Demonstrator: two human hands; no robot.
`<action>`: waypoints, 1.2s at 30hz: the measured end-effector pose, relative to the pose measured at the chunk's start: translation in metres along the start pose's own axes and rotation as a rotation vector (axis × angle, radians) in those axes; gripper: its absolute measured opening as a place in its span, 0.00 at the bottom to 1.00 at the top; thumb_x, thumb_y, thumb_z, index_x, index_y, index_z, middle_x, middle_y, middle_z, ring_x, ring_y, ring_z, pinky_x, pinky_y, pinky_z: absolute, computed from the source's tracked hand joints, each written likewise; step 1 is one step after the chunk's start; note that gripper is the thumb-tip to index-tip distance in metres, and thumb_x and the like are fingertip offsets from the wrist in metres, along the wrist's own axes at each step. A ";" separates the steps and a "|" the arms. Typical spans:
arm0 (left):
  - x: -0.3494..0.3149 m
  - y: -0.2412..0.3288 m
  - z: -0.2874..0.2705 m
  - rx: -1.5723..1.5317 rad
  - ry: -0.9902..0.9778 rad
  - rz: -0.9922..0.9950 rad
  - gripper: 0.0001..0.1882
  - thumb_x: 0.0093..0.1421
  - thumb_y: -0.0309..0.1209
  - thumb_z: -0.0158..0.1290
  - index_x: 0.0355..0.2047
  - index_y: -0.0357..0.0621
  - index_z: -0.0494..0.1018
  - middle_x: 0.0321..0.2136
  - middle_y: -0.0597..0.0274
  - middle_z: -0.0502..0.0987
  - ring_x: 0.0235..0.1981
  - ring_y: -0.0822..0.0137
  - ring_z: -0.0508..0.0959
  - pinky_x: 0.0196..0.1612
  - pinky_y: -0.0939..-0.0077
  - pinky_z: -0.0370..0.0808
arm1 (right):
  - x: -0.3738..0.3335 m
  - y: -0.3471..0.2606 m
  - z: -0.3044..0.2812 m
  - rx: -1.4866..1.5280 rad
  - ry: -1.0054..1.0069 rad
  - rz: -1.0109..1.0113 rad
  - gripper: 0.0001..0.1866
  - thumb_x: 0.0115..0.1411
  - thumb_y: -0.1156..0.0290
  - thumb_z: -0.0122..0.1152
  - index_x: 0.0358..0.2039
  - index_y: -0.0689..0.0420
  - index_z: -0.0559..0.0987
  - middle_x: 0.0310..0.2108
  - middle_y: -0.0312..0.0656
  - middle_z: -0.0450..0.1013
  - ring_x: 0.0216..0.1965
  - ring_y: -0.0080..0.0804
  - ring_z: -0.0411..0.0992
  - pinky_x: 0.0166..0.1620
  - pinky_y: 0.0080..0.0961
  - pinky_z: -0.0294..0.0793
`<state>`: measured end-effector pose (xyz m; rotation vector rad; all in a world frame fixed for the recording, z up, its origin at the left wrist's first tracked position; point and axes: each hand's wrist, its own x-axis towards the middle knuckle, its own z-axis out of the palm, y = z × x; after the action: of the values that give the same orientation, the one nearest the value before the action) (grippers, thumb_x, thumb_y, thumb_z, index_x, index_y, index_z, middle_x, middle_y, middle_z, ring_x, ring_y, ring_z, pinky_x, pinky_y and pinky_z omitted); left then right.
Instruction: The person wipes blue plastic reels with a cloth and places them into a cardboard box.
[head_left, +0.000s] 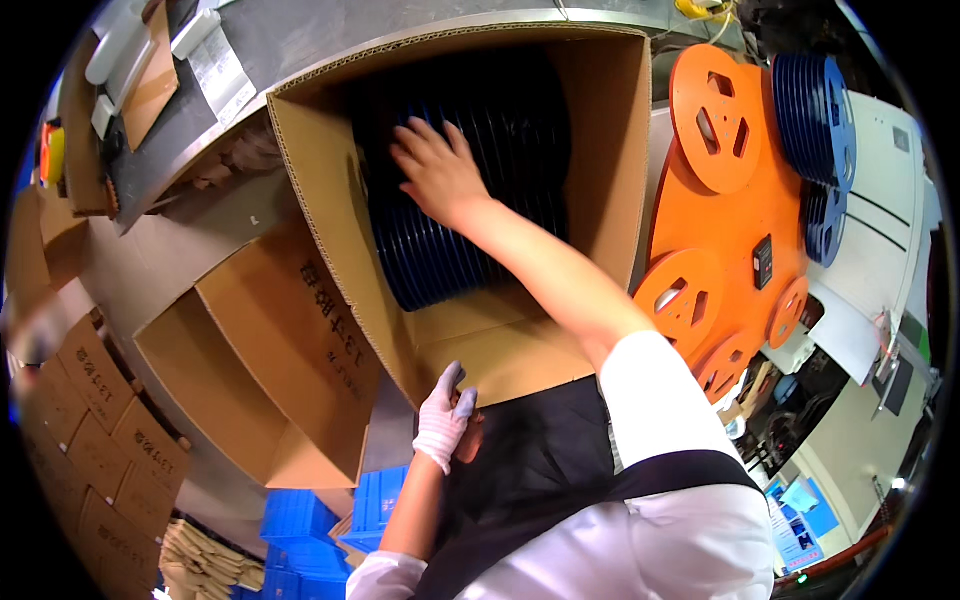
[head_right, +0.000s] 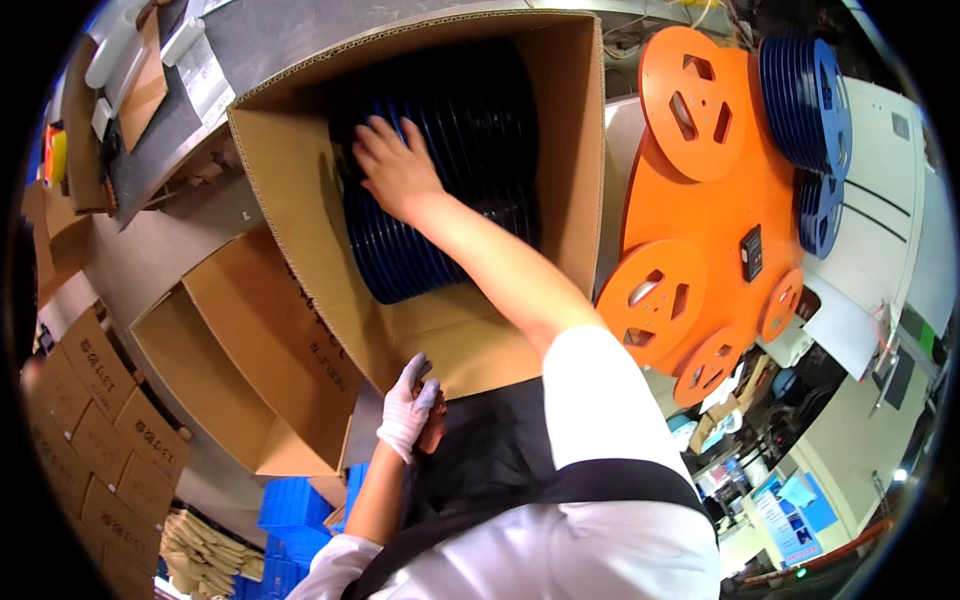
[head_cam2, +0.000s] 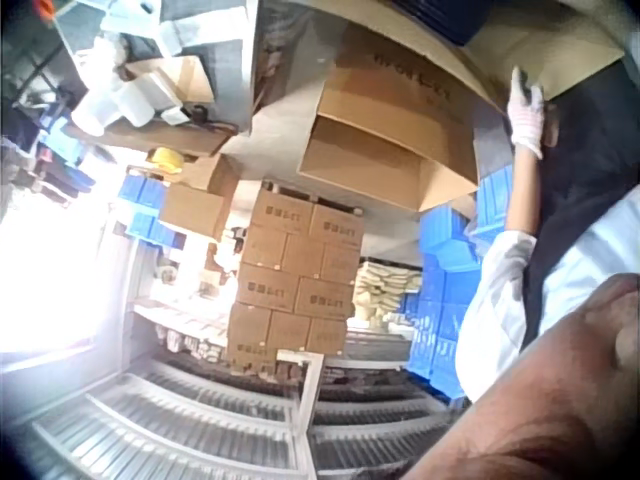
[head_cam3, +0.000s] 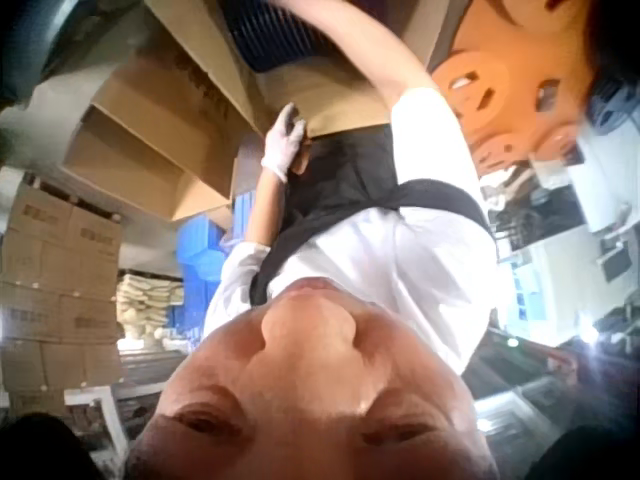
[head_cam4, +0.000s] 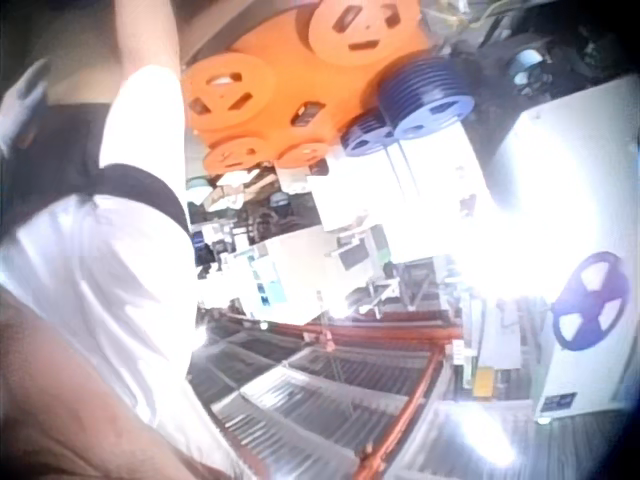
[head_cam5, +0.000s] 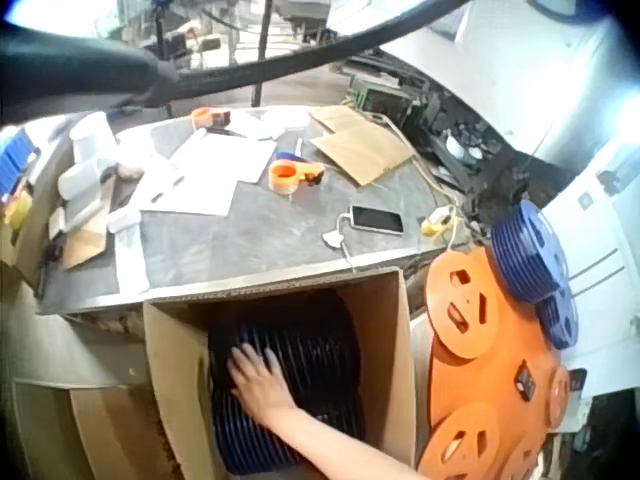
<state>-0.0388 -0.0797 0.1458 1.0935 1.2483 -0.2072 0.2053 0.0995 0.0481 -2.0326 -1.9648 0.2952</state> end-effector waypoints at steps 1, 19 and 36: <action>-0.003 -0.007 0.002 -0.089 -0.009 -0.022 0.27 0.58 0.30 0.52 0.58 0.38 0.61 0.47 0.49 0.73 0.34 0.66 0.76 0.38 0.74 0.76 | 0.016 0.008 0.008 -0.228 -0.051 -0.169 0.27 0.54 0.54 0.58 0.53 0.52 0.72 0.60 0.37 0.60 0.64 0.38 0.51 0.63 0.49 0.49; -0.020 -0.042 0.037 -0.486 0.064 -0.101 0.27 0.60 0.26 0.48 0.60 0.34 0.57 0.43 0.50 0.73 0.23 0.74 0.71 0.29 0.78 0.75 | -0.056 0.119 -0.017 -0.377 -0.462 0.070 0.30 0.61 0.51 0.49 0.61 0.15 0.52 0.69 0.39 0.36 0.68 0.52 0.33 0.63 0.62 0.41; -0.009 0.005 0.081 -0.002 0.008 0.074 0.28 0.58 0.32 0.52 0.58 0.39 0.61 0.49 0.47 0.72 0.49 0.55 0.74 0.52 0.70 0.68 | -0.167 0.078 -0.163 0.103 -0.316 -0.232 0.34 0.49 0.70 0.63 0.58 0.43 0.65 0.63 0.38 0.55 0.65 0.40 0.51 0.63 0.47 0.51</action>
<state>0.0142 -0.1413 0.1490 1.1370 1.2127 -0.1458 0.3276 -0.0799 0.1637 -1.7581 -2.2917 0.6832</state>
